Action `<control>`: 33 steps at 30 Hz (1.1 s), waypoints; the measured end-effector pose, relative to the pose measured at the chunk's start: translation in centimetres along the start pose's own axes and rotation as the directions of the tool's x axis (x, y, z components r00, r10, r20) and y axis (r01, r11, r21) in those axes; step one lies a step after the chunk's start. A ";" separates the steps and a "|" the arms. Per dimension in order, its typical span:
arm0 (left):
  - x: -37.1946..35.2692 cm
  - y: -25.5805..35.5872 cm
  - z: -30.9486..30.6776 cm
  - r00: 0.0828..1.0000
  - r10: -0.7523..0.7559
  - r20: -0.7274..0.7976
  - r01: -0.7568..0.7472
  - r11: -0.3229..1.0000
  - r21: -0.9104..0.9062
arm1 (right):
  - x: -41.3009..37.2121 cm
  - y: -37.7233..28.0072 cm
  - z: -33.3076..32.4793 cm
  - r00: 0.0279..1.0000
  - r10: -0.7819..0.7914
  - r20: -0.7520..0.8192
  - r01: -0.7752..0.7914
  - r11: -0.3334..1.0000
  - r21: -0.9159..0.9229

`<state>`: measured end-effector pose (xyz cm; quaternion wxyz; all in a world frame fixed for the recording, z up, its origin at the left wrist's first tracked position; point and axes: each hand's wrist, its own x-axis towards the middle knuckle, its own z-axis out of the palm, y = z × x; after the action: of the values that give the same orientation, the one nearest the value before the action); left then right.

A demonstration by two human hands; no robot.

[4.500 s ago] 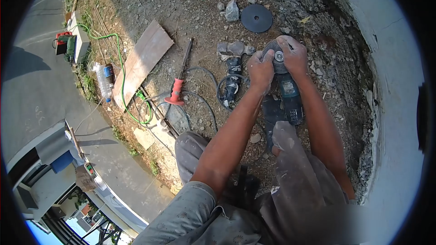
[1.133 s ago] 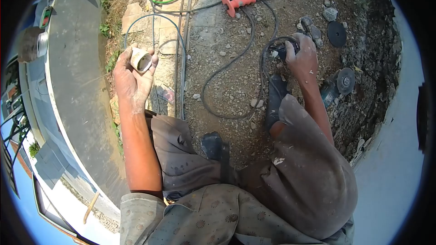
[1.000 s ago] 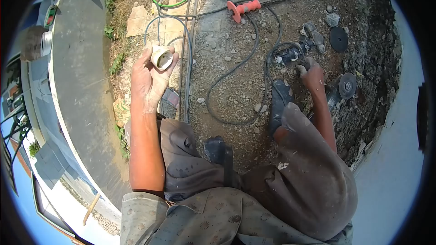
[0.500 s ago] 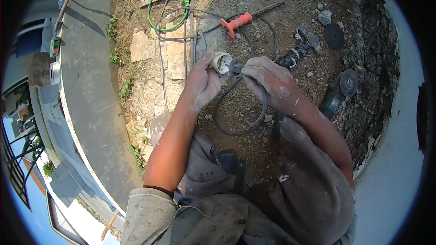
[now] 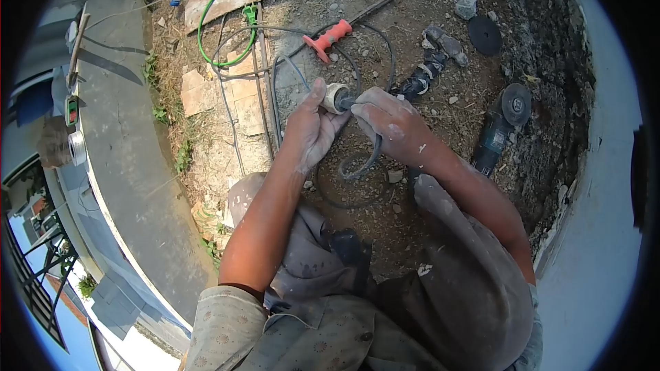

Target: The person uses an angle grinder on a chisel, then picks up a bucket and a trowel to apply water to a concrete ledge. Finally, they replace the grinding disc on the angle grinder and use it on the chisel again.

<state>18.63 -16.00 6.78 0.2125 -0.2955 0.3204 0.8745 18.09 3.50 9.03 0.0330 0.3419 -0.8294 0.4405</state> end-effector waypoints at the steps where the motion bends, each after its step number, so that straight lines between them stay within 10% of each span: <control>1: 0.2 -0.1 -0.3 1.000 -0.002 0.005 0.002 1.000 0.023 | -0.1 0.0 -0.1 1.000 -0.014 0.012 0.015 1.000 -0.019; 8: -0.6 -0.8 2.2 1.000 0.030 0.002 -0.030 0.995 0.094 | -1.4 -0.2 -0.3 0.960 0.206 -0.192 -0.164 0.963 0.212; 19: 0.2 -2.6 2.8 0.998 -0.033 0.044 0.028 0.994 0.104 | -3.2 1.0 0.5 0.961 0.107 -0.257 -0.081 0.991 0.109; 25: 0.5 -3.8 2.7 0.998 -0.033 0.050 0.025 0.988 0.154 | -3.7 1.8 0.4 0.968 0.093 -0.232 -0.080 0.995 0.063; 29: 1.1 -2.6 1.3 0.994 -0.079 -0.075 0.103 0.902 0.420 | -5.6 1.9 -1.8 0.968 0.234 0.094 -0.249 0.950 0.191; 33: 2.5 6.5 -6.2 0.884 0.361 -0.296 0.012 0.617 0.787 | -12.9 2.6 -6.7 0.746 0.589 -0.309 -0.632 0.773 -0.051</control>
<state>15.58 -24.39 4.11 0.1537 -0.3264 0.7280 0.5830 24.71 16.43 6.67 0.0278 -0.0172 -0.9136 0.4052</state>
